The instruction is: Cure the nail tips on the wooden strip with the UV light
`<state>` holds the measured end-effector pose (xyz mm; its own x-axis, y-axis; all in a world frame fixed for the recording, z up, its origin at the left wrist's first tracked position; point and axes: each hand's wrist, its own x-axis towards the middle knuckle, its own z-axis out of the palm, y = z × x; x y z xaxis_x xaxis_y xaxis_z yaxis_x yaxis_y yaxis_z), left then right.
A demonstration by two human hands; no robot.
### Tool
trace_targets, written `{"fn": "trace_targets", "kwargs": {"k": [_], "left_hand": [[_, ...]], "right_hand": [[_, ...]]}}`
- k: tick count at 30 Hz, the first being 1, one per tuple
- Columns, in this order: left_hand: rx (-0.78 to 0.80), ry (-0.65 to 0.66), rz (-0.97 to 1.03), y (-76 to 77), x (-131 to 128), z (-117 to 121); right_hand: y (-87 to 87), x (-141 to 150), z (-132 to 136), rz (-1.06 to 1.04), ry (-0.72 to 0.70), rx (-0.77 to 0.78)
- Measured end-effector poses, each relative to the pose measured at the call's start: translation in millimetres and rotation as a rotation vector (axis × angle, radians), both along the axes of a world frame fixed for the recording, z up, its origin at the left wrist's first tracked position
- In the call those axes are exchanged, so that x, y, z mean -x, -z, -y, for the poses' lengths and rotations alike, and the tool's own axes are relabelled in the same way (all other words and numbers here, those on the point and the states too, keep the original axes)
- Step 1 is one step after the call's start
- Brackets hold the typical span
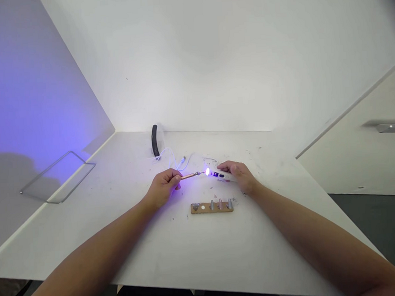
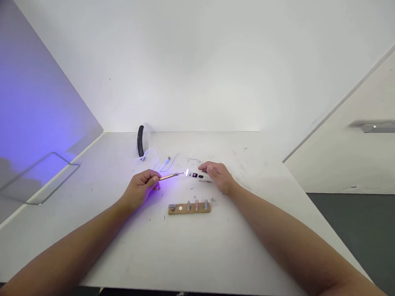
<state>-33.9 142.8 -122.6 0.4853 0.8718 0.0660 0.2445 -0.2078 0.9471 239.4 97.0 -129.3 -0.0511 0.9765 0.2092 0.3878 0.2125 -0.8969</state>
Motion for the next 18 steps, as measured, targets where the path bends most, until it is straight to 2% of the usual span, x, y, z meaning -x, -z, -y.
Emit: {"fn": "trace_targets", "kwargs": {"k": [18], "left_hand": [[0.012,-0.041,0.044,1.4,-1.0,-0.8]], "right_hand": [[-1.2,0.9,-0.2,-0.017,-0.003,-0.003]]}}
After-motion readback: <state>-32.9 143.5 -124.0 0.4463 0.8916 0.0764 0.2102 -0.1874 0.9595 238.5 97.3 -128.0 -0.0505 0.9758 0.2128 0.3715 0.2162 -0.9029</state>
